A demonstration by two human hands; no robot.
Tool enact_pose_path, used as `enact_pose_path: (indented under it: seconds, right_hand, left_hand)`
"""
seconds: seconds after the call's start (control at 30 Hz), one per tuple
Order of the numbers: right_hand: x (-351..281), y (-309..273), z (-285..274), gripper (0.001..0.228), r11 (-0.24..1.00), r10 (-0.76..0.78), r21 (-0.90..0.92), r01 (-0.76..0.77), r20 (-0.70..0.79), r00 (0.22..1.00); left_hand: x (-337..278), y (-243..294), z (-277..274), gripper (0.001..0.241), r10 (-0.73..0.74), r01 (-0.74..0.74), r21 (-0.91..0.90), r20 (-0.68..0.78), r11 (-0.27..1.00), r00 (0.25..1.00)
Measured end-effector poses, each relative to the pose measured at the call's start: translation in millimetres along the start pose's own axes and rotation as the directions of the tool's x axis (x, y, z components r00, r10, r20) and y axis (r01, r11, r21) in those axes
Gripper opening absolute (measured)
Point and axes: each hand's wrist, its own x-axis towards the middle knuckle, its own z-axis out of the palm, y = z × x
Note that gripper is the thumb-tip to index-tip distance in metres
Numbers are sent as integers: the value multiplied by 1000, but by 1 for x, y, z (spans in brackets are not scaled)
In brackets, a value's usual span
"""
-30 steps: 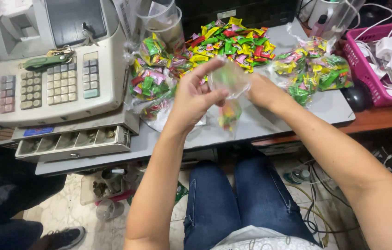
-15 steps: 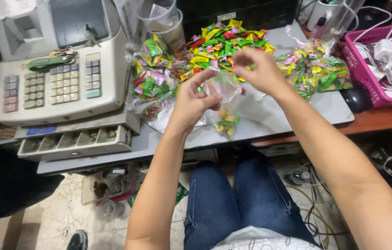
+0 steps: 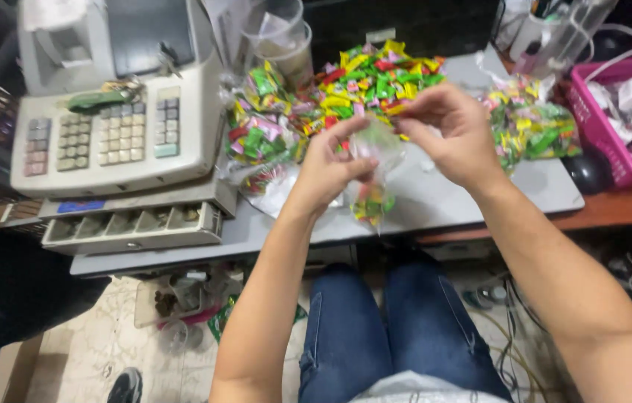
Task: Bag small wrapped candies into clear plastic bags at a checkout counter
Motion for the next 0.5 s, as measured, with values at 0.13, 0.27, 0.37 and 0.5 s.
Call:
enact_pose_path:
  seconds: [0.13,0.27,0.37,0.5]
  right_hand:
    - [19,-22,0,24,900,-164,-383,208,145,976]
    - [30,49,-17,35,706,253,-706,-59,173,952]
    - [15,124,-22,38,464,369,-886,12,206,906]
    - [2,141,-25,15,244,197,-936,255,305,932]
  left_hand:
    - [-10,39,14,72,-26,26,-19,5,999,1000]
    - [-16,30,0,71,-43,44,20,-2,999,999]
    - [-15,32,0,69,-20,20,-4,-20,1000,1000]
    - [-10,28,-5,69,-28,28,-10,-15,1000,999]
